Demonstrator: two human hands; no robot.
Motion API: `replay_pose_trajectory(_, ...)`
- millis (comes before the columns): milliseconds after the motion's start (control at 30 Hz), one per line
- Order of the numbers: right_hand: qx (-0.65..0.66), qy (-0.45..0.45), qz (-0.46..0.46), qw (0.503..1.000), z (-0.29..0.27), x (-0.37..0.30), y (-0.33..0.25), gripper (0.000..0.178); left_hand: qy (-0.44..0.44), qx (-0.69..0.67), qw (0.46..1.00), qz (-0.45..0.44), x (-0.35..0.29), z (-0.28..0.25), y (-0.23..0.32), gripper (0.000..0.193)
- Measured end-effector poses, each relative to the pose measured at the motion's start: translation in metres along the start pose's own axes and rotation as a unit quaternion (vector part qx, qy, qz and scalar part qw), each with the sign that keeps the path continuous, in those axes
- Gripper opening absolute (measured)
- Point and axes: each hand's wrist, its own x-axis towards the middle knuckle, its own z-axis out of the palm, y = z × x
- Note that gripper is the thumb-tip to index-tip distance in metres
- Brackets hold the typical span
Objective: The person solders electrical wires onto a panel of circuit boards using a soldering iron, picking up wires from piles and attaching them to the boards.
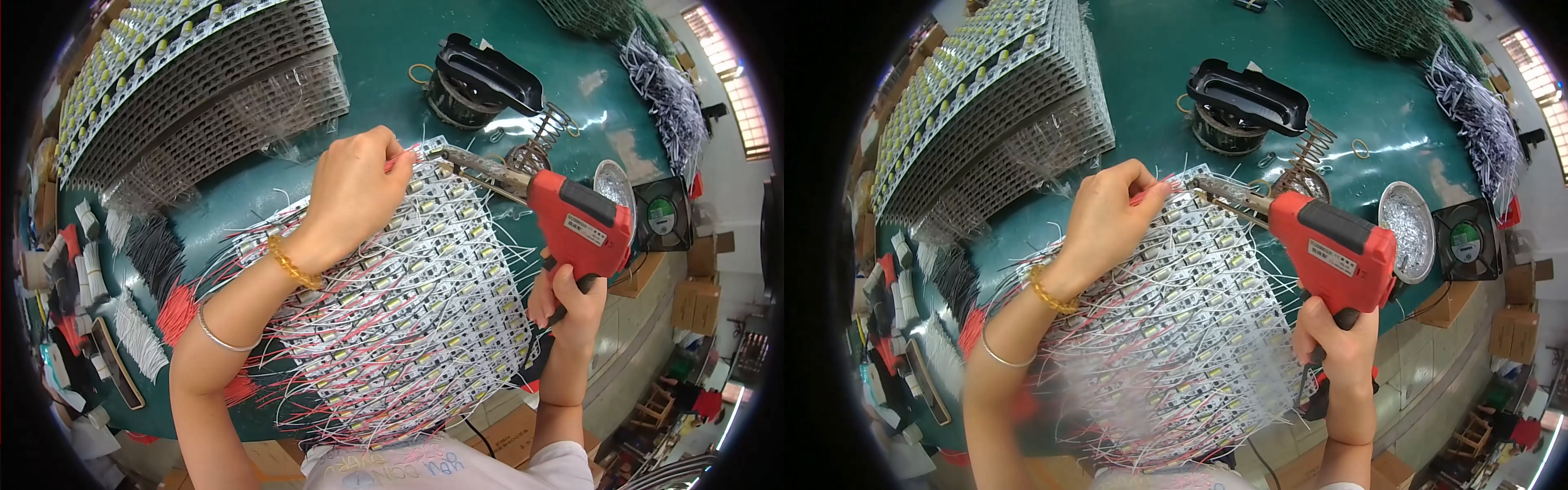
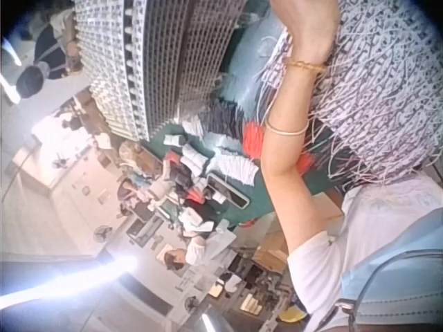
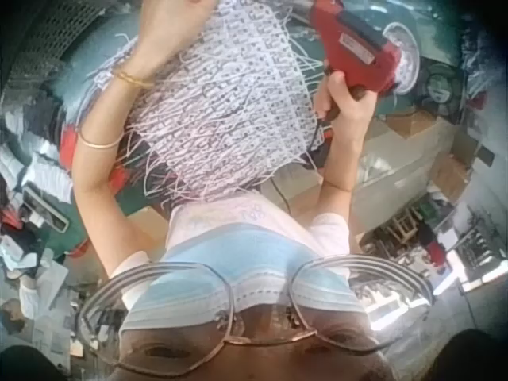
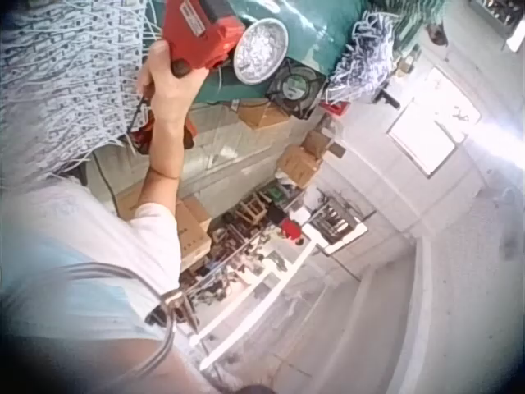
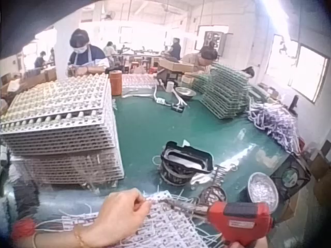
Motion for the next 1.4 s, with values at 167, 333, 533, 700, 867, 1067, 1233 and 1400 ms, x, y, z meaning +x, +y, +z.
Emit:
replay_pose_trajectory(167,-0.016,-0.014,-0.027,0.999,-0.003,-0.001,0.001,0.038,0.012,0.007,1.0,0.013,0.0,0.002,-0.003,0.025)
replay_pose_trajectory(333,0.025,0.008,0.003,1.0,0.001,-0.001,0.0,0.038,0.026,0.021,0.999,0.038,-0.002,0.003,-0.005,0.024)
replay_pose_trajectory(533,-0.023,-0.001,-0.039,0.999,-0.002,-0.005,-0.002,0.043,0.017,0.009,0.999,0.042,-0.002,0.002,-0.002,0.021)
replay_pose_trajectory(700,0.005,0.004,-0.078,0.997,-0.009,-0.017,-0.009,0.049,0.05,0.037,0.996,0.062,-0.003,-0.004,0.0,0.019)
replay_pose_trajectory(867,0.013,0.022,-0.124,0.992,-0.024,-0.034,-0.016,0.054,0.098,0.03,0.99,0.101,-0.002,-0.029,0.026,0.016)
replay_pose_trajectory(1067,0.005,0.051,-0.094,0.994,-0.01,-0.038,-0.008,0.057,-0.002,0.014,0.998,0.064,-0.015,0.004,0.015,0.02)
replay_pose_trajectory(1233,-0.004,0.044,-0.04,0.998,-0.008,-0.03,-0.002,0.058,0.009,0.032,0.996,0.08,-0.015,0.01,0.002,0.018)
replay_pose_trajectory(1400,-0.012,0.014,-0.032,0.999,-0.009,-0.025,0.003,0.059,0.017,-0.025,0.996,0.083,-0.015,0.01,0.0,0.015)
